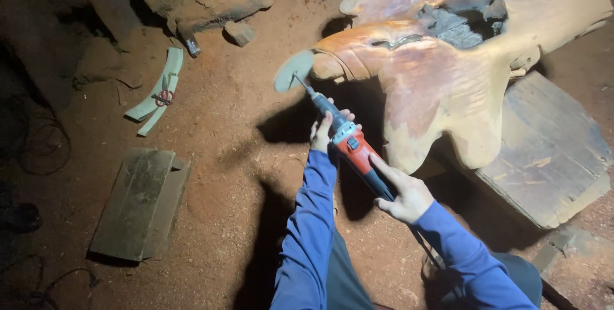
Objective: Sanding a large, irregular piece of wood using a power tool with a sanding disc attachment.
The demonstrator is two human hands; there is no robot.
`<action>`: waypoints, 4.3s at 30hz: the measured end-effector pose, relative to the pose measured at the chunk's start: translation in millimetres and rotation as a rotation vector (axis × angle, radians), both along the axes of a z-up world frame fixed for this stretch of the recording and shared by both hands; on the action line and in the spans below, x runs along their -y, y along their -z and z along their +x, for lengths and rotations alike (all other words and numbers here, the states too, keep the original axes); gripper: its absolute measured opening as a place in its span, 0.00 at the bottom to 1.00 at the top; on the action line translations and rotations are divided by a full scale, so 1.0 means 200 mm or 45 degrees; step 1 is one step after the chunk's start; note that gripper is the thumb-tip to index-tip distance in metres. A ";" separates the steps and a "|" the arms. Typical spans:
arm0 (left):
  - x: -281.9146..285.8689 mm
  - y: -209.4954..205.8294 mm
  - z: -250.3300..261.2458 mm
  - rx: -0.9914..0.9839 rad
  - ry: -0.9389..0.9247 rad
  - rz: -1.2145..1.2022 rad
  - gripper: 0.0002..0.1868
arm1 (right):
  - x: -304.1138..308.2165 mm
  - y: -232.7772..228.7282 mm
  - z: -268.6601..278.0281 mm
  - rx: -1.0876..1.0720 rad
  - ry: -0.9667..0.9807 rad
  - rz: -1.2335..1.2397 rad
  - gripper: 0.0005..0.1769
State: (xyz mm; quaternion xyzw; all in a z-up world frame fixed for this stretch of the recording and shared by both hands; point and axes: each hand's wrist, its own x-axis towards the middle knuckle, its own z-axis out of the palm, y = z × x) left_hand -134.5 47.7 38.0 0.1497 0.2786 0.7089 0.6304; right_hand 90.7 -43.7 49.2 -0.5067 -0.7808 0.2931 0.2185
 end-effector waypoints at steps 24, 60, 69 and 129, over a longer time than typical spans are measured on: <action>-0.10 0.42 0.10 -0.009 -0.047 0.001 0.30 | 0.01 -0.16 0.17 0.369 -0.029 0.015 0.57; 0.00 -0.04 0.19 -0.210 0.122 0.107 0.33 | 0.09 -0.01 0.02 -0.359 0.261 -0.117 0.64; 0.00 0.04 0.08 -0.227 0.144 0.370 0.50 | 0.13 -0.01 -0.15 -0.299 0.275 -0.368 0.70; -0.03 0.17 0.02 -0.038 -0.035 0.000 0.30 | -0.08 -0.33 -0.04 0.741 -0.209 -0.152 0.58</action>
